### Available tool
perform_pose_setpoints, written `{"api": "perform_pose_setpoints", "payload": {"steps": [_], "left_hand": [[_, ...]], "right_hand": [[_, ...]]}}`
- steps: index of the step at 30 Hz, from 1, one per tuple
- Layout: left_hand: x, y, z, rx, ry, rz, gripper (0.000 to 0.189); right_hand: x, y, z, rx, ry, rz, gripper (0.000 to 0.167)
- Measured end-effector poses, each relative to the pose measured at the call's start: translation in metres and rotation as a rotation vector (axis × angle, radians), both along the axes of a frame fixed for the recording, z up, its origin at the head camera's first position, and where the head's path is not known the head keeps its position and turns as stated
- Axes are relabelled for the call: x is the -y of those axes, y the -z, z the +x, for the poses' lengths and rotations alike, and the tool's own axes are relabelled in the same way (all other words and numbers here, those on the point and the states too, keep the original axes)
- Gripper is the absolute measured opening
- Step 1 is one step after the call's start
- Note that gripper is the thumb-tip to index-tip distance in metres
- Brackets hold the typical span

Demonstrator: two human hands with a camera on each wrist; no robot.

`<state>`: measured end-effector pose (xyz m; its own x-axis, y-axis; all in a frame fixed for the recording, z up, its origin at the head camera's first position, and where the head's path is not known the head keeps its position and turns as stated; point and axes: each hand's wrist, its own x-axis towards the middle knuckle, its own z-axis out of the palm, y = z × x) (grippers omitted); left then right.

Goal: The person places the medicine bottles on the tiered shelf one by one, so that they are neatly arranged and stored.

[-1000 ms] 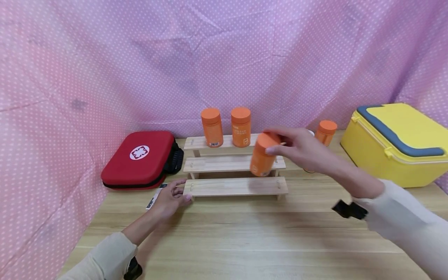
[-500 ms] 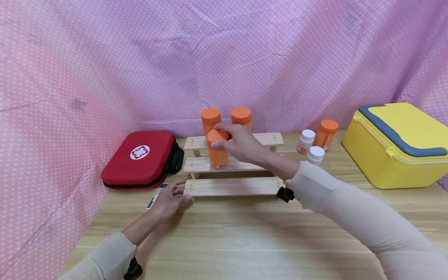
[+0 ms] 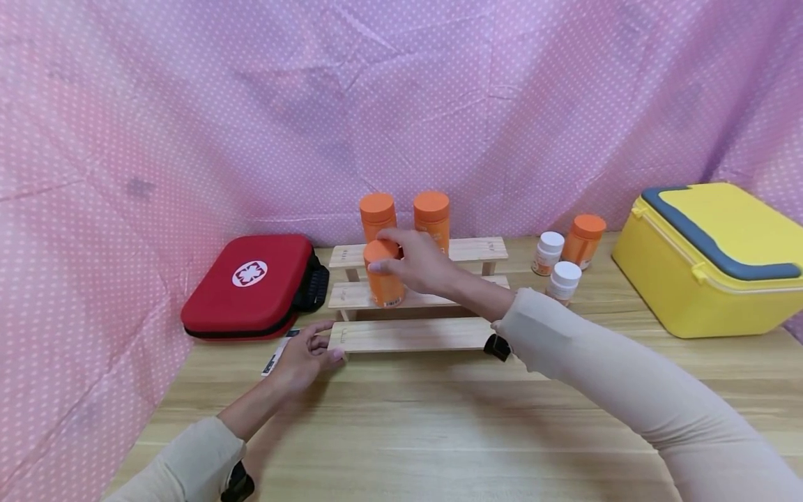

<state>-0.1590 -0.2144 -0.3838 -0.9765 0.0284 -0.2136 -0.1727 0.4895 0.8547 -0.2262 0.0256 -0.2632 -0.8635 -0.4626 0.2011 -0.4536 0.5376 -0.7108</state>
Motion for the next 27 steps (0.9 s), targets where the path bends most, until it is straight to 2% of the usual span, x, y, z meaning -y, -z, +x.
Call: {"api": "perform_pose_setpoints", "payload": {"steps": [9, 17, 22, 27], "left_hand": [[0.001, 0.0, 0.0, -0.014, 0.012, 0.004, 0.06], [-0.001, 0.001, 0.001, -0.026, 0.02, 0.104, 0.059], [-0.001, 0.001, 0.001, -0.027, 0.008, 0.112, 0.059], [0.0, 0.001, 0.001, -0.022, 0.011, 0.096, 0.059]], "right_hand": [[0.002, 0.0, -0.002, 0.02, 0.003, 0.036, 0.052], [-0.004, -0.002, 0.003, -0.006, -0.022, 0.003, 0.059], [-0.026, -0.008, 0.012, -0.007, -0.06, -0.033, 0.065], [-0.068, -0.006, 0.027, -0.01, -0.082, -0.086, 0.064]]}}
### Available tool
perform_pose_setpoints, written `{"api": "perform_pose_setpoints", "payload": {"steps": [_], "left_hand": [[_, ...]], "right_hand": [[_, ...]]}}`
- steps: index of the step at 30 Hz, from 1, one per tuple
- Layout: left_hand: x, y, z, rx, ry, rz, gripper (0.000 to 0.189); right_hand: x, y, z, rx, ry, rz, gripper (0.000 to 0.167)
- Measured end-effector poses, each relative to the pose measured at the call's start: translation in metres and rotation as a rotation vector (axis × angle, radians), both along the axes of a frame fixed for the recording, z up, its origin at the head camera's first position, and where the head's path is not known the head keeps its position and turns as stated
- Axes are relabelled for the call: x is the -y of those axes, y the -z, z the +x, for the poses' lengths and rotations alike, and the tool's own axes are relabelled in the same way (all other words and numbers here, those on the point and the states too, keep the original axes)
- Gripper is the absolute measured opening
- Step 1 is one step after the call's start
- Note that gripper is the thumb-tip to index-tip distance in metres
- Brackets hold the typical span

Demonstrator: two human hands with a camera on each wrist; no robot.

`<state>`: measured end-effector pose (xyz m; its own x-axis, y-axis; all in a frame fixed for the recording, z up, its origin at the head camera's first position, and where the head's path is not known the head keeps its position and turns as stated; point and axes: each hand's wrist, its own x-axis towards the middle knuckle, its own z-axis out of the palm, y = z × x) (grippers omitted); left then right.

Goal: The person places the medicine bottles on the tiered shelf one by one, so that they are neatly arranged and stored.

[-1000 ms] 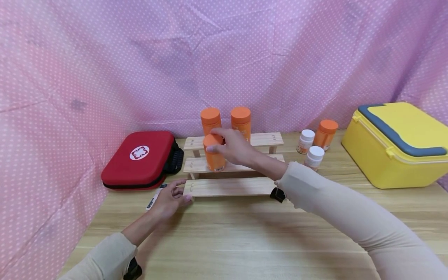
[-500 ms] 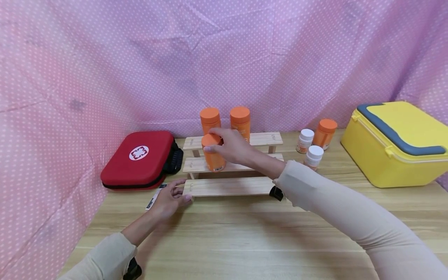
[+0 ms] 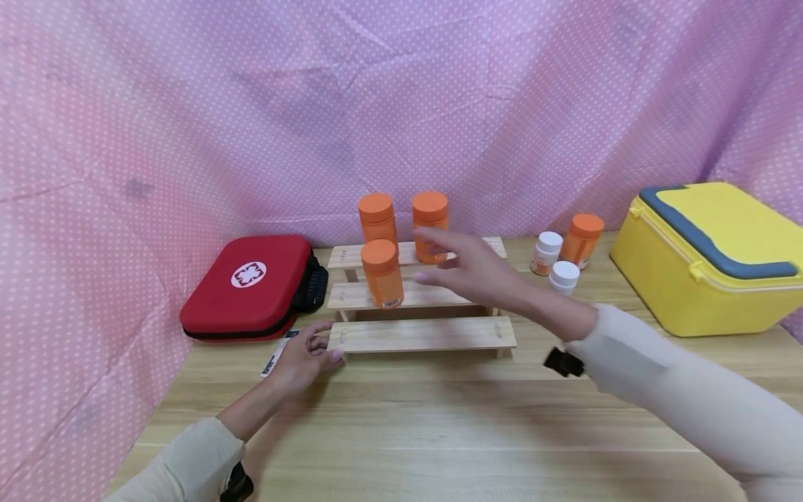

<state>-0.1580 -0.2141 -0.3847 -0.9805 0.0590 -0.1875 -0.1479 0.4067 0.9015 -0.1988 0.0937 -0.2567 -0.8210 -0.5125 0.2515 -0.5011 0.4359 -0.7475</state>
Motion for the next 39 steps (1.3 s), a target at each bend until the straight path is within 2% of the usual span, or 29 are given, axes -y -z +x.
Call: {"api": "perform_pose_setpoints", "payload": {"steps": [4, 11, 17, 21, 25, 30, 39], "left_hand": [[0.001, -0.001, 0.001, 0.001, 0.005, -0.007, 0.059], [0.0, 0.0, 0.0, -0.002, 0.01, -0.01, 0.059], [-0.001, -0.001, 0.0, -0.006, 0.012, -0.022, 0.06], [0.0, -0.001, 0.0, -0.006, 0.01, -0.017, 0.06], [0.0, 0.0, 0.0, -0.003, 0.008, -0.007, 0.059], [0.0, 0.001, 0.0, -0.009, 0.013, -0.004, 0.059], [0.001, 0.001, 0.0, -0.014, 0.01, -0.005, 0.06]], "right_hand": [[-0.04, 0.004, 0.01, 0.006, 0.04, -0.001, 0.062], [-0.104, 0.011, 0.017, -0.002, 0.223, 0.074, 0.061], [-0.154, 0.026, 0.006, -0.006, 0.384, 0.128, 0.062], [-0.182, 0.037, -0.005, 0.041, 0.459, 0.206, 0.075], [-0.198, 0.047, -0.016, 0.124, 0.462, 0.244, 0.084], [-0.205, 0.062, -0.024, 0.202, 0.398, 0.215, 0.079], [-0.201, 0.084, -0.034, 0.18, 0.317, 0.196, 0.069]]}}
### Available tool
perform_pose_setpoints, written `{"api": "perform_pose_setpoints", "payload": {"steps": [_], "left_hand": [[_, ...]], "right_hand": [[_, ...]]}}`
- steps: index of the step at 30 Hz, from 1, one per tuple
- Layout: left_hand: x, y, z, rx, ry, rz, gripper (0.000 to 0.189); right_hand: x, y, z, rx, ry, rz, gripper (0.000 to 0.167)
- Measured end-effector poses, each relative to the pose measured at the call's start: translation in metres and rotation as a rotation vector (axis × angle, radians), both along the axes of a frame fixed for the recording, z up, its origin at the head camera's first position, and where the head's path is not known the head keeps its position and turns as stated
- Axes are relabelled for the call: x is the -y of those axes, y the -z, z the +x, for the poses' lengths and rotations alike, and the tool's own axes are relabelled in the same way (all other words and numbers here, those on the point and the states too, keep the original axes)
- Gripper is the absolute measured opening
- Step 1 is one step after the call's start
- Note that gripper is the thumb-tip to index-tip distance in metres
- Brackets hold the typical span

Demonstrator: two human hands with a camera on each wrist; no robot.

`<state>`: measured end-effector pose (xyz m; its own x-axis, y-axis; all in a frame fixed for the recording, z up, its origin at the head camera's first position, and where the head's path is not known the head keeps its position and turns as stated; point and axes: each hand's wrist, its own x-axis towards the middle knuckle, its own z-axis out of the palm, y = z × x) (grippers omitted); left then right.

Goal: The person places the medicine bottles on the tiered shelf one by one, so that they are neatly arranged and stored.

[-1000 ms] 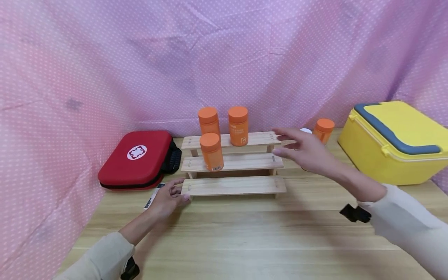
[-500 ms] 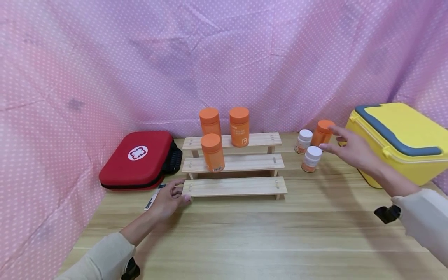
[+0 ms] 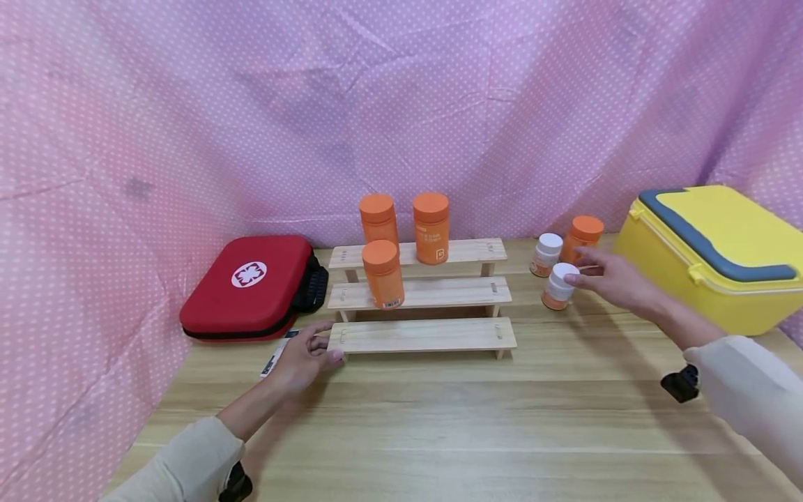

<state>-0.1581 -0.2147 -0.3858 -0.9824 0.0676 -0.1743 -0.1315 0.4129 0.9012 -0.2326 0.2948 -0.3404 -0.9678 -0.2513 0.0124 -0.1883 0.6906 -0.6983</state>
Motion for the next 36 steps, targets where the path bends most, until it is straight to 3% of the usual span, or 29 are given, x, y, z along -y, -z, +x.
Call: {"api": "perform_pose_setpoints", "payload": {"steps": [6, 12, 22, 26, 36], "left_hand": [[0.0, -0.001, 0.001, 0.008, -0.004, -0.01, 0.059], [-0.001, -0.001, 0.0, 0.007, -0.003, -0.002, 0.06], [0.0, -0.001, 0.001, 0.008, -0.008, -0.008, 0.06], [0.0, 0.0, 0.001, 0.003, -0.007, -0.008, 0.06], [0.0, 0.0, 0.0, 0.007, -0.009, -0.036, 0.06]], "right_hand": [[0.006, 0.008, -0.001, -0.047, -0.006, 0.004, 0.051], [0.007, 0.016, -0.003, -0.097, -0.021, -0.061, 0.033], [0.006, 0.021, -0.003, -0.167, -0.037, -0.087, 0.03], [0.009, 0.011, 0.004, -0.199, -0.049, -0.094, 0.03], [0.03, -0.037, 0.025, -0.239, -0.121, -0.18, 0.032]]}}
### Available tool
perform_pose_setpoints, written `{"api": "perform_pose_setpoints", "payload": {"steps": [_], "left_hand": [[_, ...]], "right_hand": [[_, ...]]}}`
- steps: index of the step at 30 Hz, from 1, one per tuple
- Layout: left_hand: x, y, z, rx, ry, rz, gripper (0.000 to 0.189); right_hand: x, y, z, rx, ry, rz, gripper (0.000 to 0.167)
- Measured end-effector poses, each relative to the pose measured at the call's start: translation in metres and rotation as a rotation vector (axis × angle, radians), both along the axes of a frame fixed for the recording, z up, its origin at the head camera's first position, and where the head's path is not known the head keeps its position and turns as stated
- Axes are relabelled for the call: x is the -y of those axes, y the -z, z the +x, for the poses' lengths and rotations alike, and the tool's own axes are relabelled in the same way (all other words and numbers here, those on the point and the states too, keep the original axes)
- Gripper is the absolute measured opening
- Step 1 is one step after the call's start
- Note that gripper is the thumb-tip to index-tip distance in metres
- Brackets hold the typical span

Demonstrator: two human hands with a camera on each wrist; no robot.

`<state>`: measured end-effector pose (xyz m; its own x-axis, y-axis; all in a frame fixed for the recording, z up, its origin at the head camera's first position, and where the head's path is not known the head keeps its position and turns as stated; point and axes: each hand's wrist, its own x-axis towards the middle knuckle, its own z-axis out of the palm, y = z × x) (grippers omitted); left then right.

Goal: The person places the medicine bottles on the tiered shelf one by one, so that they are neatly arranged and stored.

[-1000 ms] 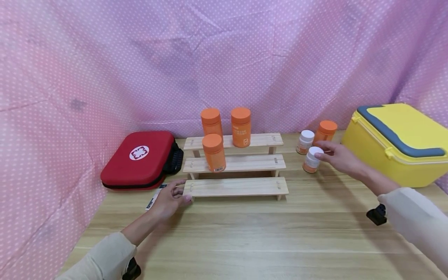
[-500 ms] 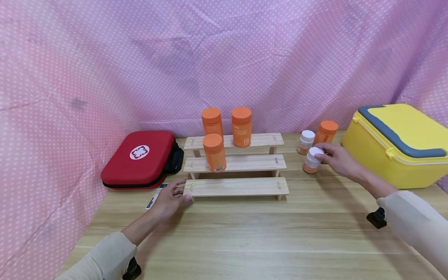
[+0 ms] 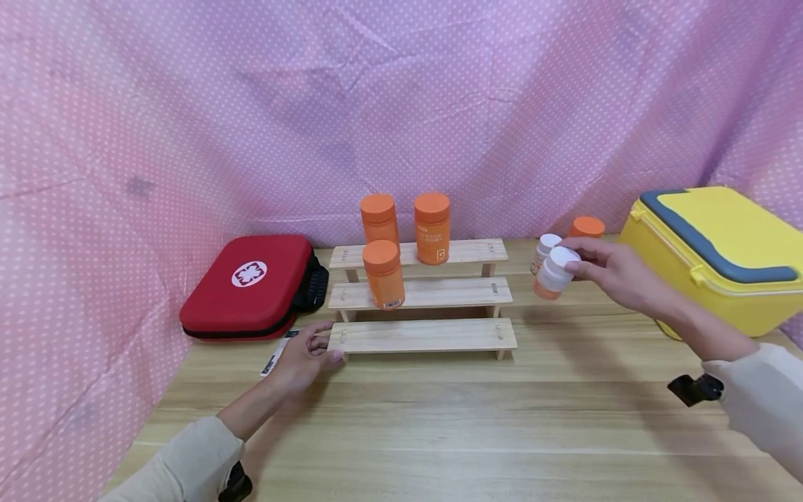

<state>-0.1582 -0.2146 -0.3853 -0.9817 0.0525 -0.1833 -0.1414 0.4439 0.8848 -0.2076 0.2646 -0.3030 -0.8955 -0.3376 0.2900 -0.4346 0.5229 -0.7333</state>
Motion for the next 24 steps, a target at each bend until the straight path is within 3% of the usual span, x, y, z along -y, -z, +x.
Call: {"api": "perform_pose_setpoints", "payload": {"steps": [7, 11, 14, 24], "left_hand": [[0.0, -0.001, 0.001, 0.009, 0.004, 0.042, 0.062], [0.001, -0.001, 0.001, 0.008, 0.003, 0.037, 0.062], [0.001, -0.001, 0.0, 0.017, -0.001, 0.024, 0.062], [0.001, -0.001, 0.0, 0.015, 0.008, 0.035, 0.061]], "right_hand": [[0.027, -0.032, 0.01, 0.018, 0.013, 0.074, 0.032], [0.045, -0.041, 0.01, 0.037, -0.06, 0.078, 0.031], [0.061, -0.043, 0.007, 0.051, -0.119, 0.053, 0.031], [0.123, -0.03, -0.013, 0.111, -0.163, 0.043, 0.027]]}}
